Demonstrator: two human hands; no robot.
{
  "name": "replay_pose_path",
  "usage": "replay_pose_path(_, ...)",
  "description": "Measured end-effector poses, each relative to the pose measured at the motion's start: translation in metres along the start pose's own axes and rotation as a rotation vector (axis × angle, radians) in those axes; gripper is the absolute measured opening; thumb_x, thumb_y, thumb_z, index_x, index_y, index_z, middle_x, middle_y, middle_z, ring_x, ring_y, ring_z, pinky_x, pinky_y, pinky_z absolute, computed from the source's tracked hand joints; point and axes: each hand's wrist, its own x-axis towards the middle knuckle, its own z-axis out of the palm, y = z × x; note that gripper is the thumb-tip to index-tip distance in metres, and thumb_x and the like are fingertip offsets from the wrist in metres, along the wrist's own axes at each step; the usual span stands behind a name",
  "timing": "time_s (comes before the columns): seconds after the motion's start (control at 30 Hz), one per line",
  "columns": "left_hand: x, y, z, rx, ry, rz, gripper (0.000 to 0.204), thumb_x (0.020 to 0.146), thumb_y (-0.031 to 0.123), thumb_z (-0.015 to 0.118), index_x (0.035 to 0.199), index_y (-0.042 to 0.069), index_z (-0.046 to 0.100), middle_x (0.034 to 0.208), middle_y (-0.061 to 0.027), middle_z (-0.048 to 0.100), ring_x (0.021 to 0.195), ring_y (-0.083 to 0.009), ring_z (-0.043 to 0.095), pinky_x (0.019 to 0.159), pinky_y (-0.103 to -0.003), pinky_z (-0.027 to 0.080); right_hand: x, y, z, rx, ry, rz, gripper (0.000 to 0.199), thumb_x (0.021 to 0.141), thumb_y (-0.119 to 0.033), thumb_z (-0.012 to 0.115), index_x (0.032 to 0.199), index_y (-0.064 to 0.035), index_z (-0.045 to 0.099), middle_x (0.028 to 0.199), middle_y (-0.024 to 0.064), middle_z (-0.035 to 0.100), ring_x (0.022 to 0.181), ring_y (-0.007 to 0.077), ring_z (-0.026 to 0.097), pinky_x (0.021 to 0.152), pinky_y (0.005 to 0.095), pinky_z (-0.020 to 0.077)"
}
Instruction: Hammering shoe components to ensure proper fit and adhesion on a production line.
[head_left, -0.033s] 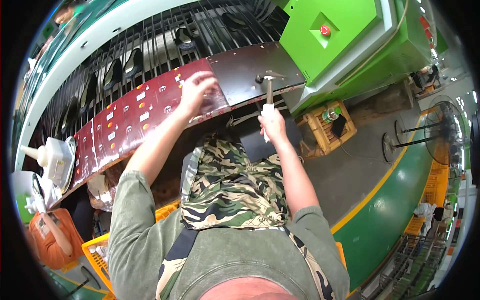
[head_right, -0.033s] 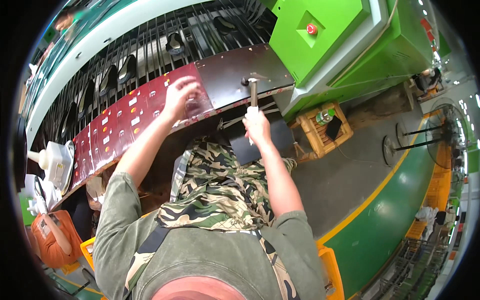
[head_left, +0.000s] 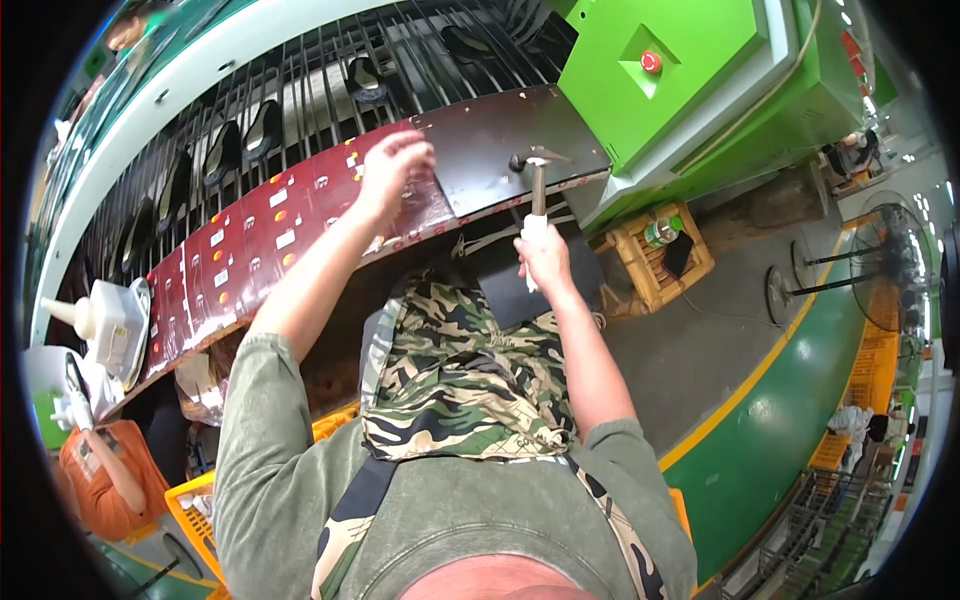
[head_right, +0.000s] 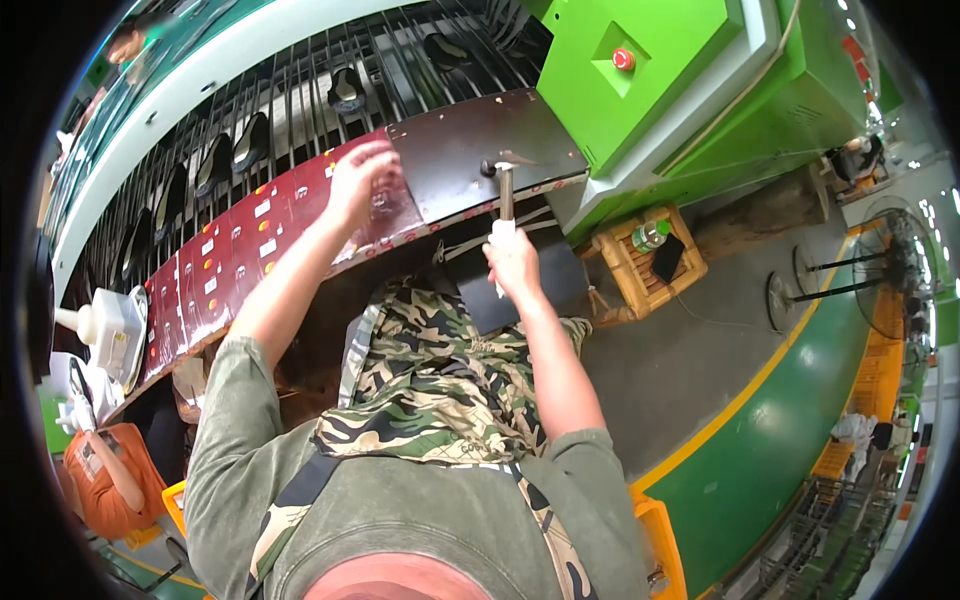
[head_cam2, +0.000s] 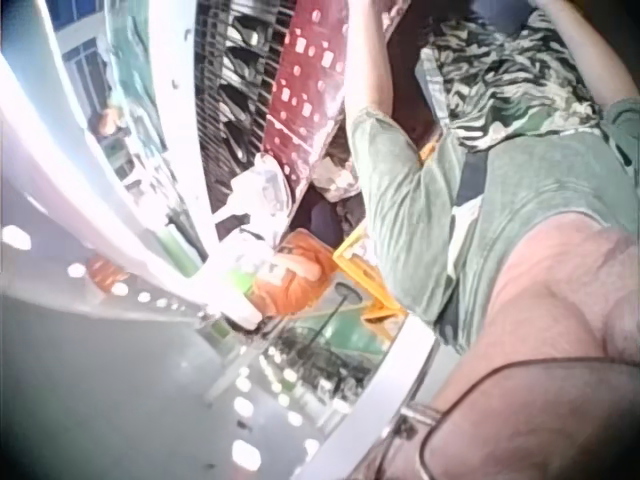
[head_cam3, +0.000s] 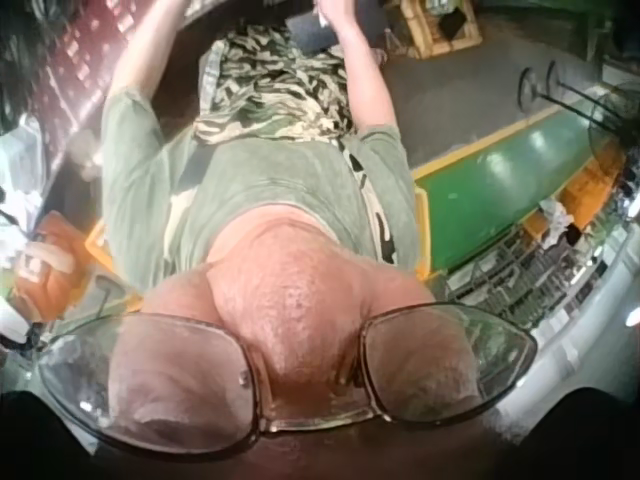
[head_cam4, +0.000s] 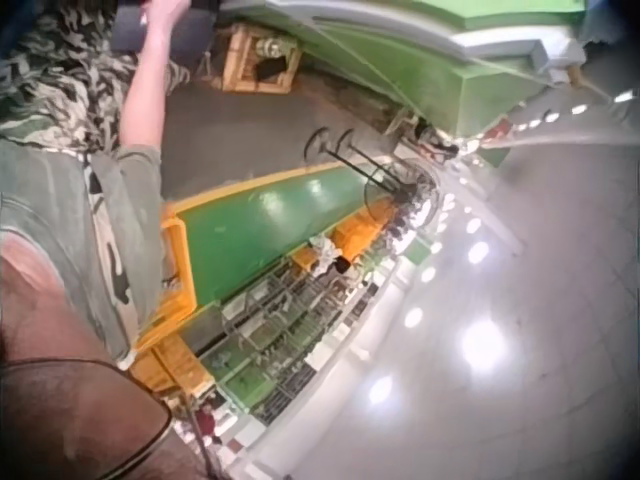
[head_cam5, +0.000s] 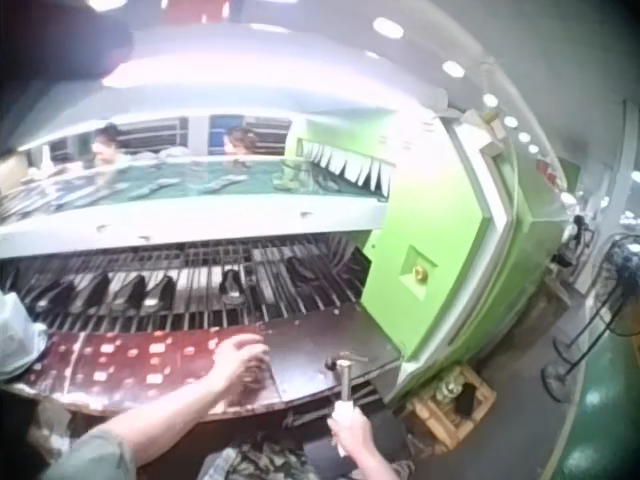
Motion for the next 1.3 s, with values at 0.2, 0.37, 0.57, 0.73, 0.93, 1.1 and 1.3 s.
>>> replay_pose_path(0.2, 0.183, -0.014, 0.034, -0.303, 0.088, -0.153, 0.053, 0.092, 0.019, 0.072, 0.130, -0.011, 0.050, 0.119, -0.0262, 0.062, 0.102, -0.0325, 0.067, 0.088, -0.039, 0.059, -0.006, 0.011, -0.002, 0.138, -0.053, 0.002, 0.032, 0.088, -0.009, 0.070, 0.115, 0.0015, 0.055, 0.079, 0.0065, 0.064, 0.050, 0.0128, 0.059, 0.047, 0.0291, 0.0490)
replay_pose_path(0.37, 0.284, -0.037, 0.075, -0.344, 0.221, -0.303, 0.064, 0.091, 0.018, 0.073, 0.141, -0.009, 0.042, 0.146, -0.0353, 0.039, 0.112, -0.0451, 0.062, 0.093, -0.048, 0.059, -0.007, 0.007, -0.007, 0.055, -0.062, -0.003, 0.031, 0.090, -0.010, 0.069, 0.113, 0.0024, 0.053, 0.080, 0.0092, 0.066, 0.054, 0.0142, 0.061, 0.050, 0.0300, 0.0510)
replay_pose_path(0.57, 0.356, -0.071, 0.100, -0.486, 0.238, -0.292, 0.023, 0.098, 0.004, 0.057, 0.121, 0.005, 0.060, 0.127, -0.0128, 0.060, 0.112, -0.0326, 0.061, 0.087, -0.058, 0.061, -0.004, 0.006, -0.012, 0.085, -0.097, 0.024, 0.030, 0.089, -0.007, 0.069, 0.112, 0.0027, 0.052, 0.079, 0.0063, 0.063, 0.057, 0.0105, 0.060, 0.050, 0.0268, 0.0505)
replay_pose_path(0.73, 0.357, -0.075, 0.081, -0.478, 0.213, -0.287, 0.021, 0.094, -0.002, 0.058, 0.116, 0.000, 0.058, 0.118, -0.0166, 0.060, 0.105, -0.0348, 0.062, 0.086, -0.055, 0.062, -0.007, 0.007, -0.007, 0.101, -0.100, 0.034, 0.032, 0.089, -0.007, 0.069, 0.115, 0.0028, 0.052, 0.080, 0.0058, 0.063, 0.057, 0.0100, 0.059, 0.049, 0.0266, 0.0504)
replay_pose_path(0.93, 0.238, -0.028, 0.027, -0.421, -0.050, -0.375, 0.027, 0.087, -0.001, 0.065, 0.110, -0.009, 0.054, 0.109, -0.0228, 0.063, 0.095, -0.0377, 0.068, 0.072, -0.042, 0.063, -0.011, 0.012, -0.006, 0.076, -0.071, 0.024, 0.031, 0.088, -0.008, 0.071, 0.113, 0.0011, 0.053, 0.079, 0.0089, 0.066, 0.053, 0.0142, 0.062, 0.048, 0.0307, 0.0505)
replay_pose_path(1.1, 0.127, 0.057, -0.007, -0.055, -0.279, -0.381, 0.026, 0.088, 0.004, 0.063, 0.109, -0.011, 0.058, 0.096, -0.0197, 0.069, 0.080, -0.0296, 0.072, 0.064, -0.032, 0.059, -0.010, 0.016, -0.012, 0.293, -0.086, 0.027, 0.029, 0.088, -0.007, 0.071, 0.112, -0.0006, 0.056, 0.074, 0.0053, 0.062, 0.049, 0.0131, 0.058, 0.045, 0.0289, 0.0486)
replay_pose_path(1.3, -0.006, 0.102, -0.029, 0.222, -0.262, -0.143, 0.035, 0.081, 0.011, 0.066, 0.112, -0.005, 0.061, 0.091, -0.0101, 0.068, 0.073, -0.0171, 0.066, 0.061, -0.027, 0.052, -0.049, 0.021, -0.032, 0.496, -0.023, 0.132, 0.023, 0.087, -0.011, 0.072, 0.102, -0.0016, 0.056, 0.073, 0.0054, 0.060, 0.049, 0.0132, 0.058, 0.044, 0.0277, 0.0491)
